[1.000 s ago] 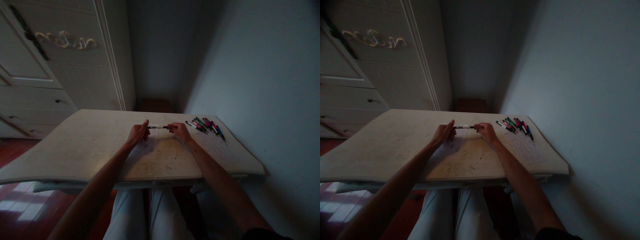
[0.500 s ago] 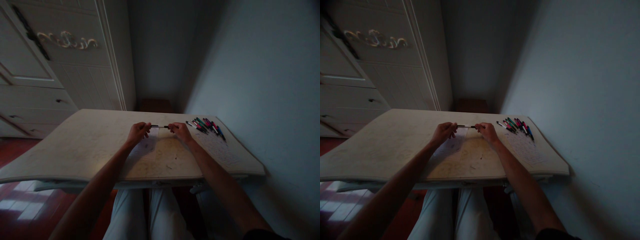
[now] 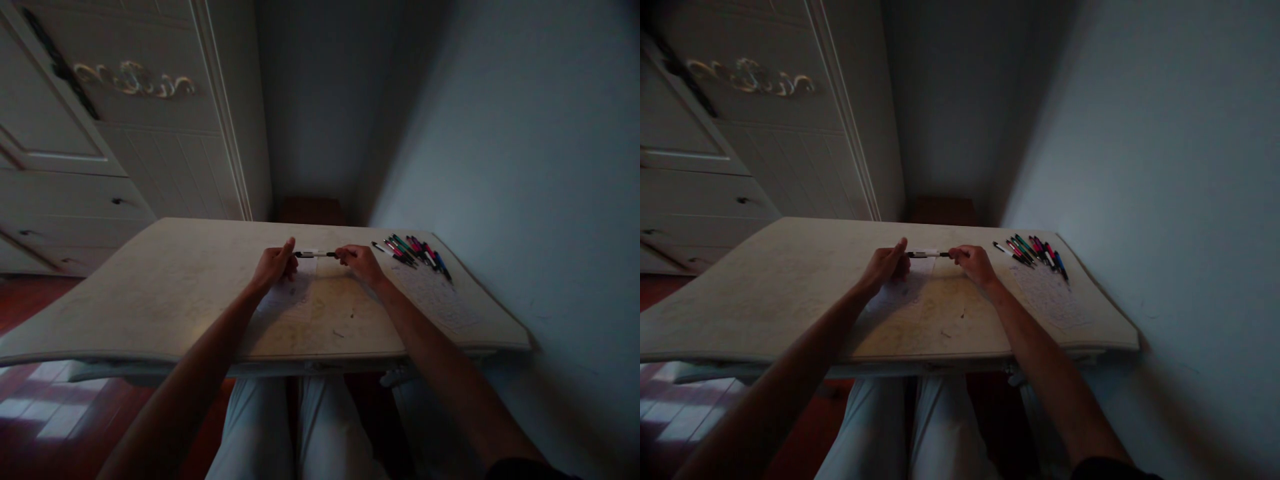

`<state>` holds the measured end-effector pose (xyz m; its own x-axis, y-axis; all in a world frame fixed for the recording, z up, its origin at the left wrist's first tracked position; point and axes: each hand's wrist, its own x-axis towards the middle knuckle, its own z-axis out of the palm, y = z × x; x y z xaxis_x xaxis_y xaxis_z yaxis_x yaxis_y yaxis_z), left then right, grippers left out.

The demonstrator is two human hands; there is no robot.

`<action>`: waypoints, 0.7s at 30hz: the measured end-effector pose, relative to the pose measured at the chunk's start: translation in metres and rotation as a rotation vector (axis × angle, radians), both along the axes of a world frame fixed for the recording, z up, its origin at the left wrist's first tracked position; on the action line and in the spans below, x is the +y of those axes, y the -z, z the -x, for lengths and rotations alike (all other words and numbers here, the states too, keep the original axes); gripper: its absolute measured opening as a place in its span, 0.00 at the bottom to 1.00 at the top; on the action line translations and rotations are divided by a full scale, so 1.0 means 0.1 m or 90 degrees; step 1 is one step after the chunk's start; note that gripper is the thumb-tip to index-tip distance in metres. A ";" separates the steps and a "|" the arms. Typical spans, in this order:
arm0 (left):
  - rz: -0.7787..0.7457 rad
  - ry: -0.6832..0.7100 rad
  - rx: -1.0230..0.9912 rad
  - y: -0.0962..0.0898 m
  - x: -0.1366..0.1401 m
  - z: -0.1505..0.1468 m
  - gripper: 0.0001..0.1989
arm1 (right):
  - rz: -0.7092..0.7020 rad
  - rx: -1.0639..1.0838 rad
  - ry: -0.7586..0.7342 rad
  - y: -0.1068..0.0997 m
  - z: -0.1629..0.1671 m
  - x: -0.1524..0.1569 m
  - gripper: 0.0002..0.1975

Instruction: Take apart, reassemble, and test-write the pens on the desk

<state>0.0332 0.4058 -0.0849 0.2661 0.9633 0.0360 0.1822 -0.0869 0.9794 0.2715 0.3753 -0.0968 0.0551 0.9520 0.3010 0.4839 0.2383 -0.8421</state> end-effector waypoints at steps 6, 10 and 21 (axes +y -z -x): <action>-0.098 0.010 -0.082 0.04 0.02 -0.01 0.29 | -0.005 -0.009 0.024 0.01 -0.02 0.00 0.23; -0.127 0.021 -0.035 0.02 0.02 -0.01 0.21 | -0.007 -0.014 0.022 0.01 -0.02 0.00 0.24; -0.133 -0.064 -0.001 0.04 0.06 0.00 0.26 | -0.011 -0.006 0.011 0.01 -0.03 0.02 0.25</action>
